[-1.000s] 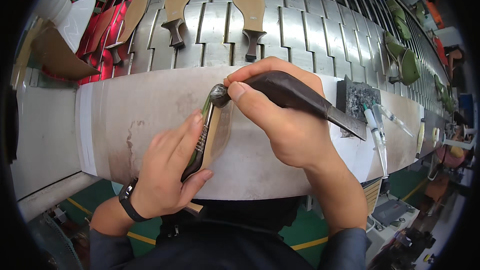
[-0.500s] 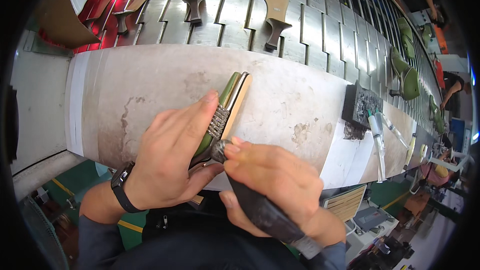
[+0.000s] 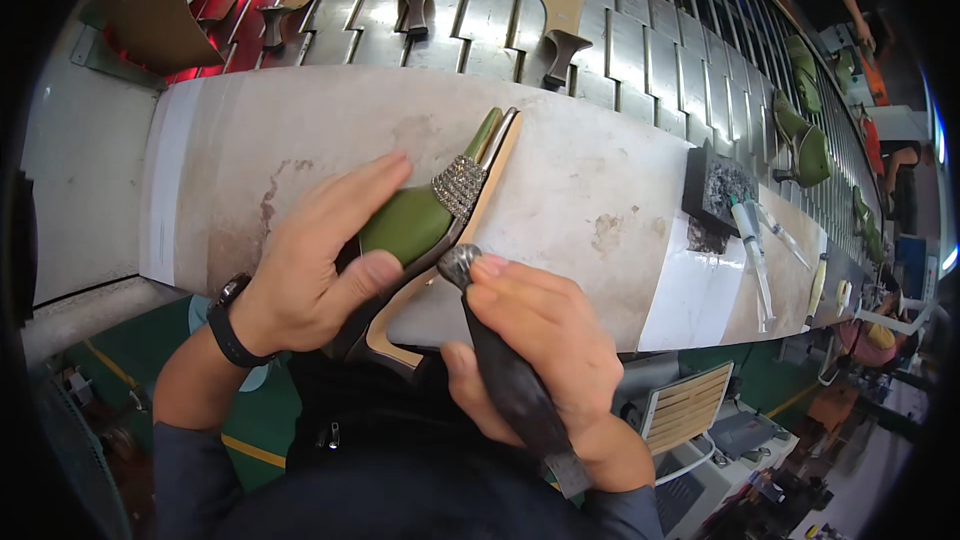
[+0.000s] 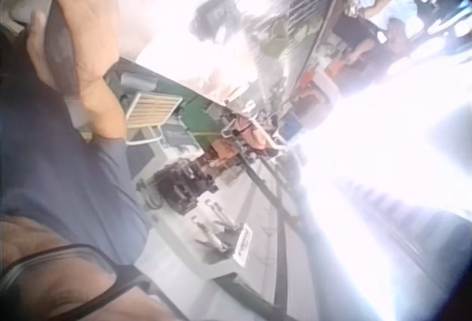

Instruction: The person attaches outsoles to high-heeled shoe uppers mounted on lasts by hand and secures the edges using a hammer.

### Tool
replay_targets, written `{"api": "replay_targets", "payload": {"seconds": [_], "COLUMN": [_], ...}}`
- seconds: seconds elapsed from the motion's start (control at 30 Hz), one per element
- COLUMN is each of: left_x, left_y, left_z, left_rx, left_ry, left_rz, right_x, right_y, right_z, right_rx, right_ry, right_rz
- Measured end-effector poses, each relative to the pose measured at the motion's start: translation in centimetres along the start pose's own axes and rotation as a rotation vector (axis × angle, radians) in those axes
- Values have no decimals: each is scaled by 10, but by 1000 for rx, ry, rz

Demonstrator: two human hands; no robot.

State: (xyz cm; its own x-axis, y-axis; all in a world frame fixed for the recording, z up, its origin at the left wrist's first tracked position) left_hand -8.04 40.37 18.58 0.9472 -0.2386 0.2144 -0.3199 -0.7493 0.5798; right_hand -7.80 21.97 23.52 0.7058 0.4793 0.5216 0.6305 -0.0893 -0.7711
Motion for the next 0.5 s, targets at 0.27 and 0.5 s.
{"api": "replay_targets", "payload": {"seconds": [0.27,0.5], "left_x": [-7,-6], "left_y": [-13,-13], "left_z": [0,1], "left_rx": [-5,6], "left_ry": [98,99], "left_rz": [-37,-39], "right_x": [-1,-1], "right_y": [-4,6], "right_z": [38,47], "right_rx": [34,175], "right_ry": [-162,-266], "right_rz": [5,110]}}
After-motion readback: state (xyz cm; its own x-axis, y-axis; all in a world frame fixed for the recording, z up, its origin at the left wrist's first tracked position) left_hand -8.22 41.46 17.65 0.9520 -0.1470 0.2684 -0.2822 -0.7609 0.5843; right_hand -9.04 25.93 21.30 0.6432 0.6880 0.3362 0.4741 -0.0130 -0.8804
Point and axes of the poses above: each hand's wrist, its own x-axis towards the middle knuckle, its own z-axis out of the palm, y = z × x, the point moved 9 cm from there along x, towards the middle knuckle, and after that the axes turned 11 degrees about x, right-handed, at the moved point
